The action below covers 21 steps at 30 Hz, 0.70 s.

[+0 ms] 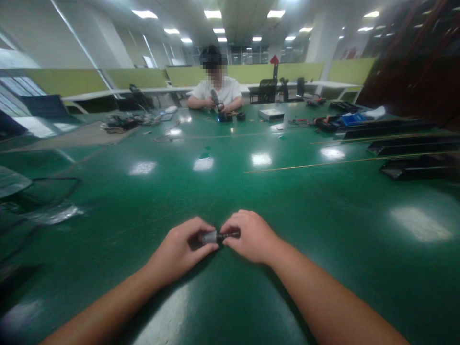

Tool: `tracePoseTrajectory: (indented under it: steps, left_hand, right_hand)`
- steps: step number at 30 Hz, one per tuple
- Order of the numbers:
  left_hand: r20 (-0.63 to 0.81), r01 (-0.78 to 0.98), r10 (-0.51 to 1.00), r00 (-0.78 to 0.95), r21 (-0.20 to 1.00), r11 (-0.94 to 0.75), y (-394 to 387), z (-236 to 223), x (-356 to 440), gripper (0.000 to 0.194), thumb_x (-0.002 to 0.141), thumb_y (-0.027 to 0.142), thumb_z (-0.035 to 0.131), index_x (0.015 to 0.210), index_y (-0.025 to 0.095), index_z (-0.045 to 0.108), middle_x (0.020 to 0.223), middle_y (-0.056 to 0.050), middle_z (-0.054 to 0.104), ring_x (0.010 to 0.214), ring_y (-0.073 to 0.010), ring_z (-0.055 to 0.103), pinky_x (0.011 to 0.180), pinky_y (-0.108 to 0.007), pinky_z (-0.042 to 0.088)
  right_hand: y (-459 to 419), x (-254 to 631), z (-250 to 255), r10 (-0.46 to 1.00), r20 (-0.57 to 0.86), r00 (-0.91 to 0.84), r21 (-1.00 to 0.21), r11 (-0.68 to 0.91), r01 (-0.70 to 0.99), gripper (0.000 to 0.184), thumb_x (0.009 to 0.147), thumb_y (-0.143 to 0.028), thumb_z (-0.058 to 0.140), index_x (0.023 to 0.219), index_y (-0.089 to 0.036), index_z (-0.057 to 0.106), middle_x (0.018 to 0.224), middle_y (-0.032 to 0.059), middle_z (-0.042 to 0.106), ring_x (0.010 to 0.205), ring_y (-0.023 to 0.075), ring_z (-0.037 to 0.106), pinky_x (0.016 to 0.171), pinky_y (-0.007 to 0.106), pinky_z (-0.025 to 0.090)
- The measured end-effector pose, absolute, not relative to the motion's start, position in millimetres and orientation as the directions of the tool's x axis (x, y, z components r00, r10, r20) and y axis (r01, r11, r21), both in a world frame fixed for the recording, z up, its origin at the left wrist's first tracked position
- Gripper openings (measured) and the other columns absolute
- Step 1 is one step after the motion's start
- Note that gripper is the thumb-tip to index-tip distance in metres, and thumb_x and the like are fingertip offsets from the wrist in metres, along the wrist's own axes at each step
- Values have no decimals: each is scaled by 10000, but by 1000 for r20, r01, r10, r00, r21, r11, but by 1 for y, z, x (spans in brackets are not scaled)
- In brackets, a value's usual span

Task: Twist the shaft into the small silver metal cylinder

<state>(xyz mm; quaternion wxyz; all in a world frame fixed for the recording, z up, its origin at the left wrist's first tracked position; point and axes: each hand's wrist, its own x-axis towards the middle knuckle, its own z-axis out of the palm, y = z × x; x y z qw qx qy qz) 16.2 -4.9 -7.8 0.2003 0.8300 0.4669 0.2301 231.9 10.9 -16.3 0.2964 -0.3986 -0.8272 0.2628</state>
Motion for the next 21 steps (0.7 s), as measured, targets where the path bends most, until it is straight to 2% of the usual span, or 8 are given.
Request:
tracePoseTrajectory:
  steps: [21]
  left_hand:
    - [215,658,856,471,560,-503,-4,-9,16,164,807,296,703,893,186,616,802,-4,590,727,-155,563,659,-259,420]
  right_hand:
    - [11,233,-17,794,283,-538,-655,570,496,102,760,-194,718,857,-211,743,819,12,712,788,151,597,737,267,425]
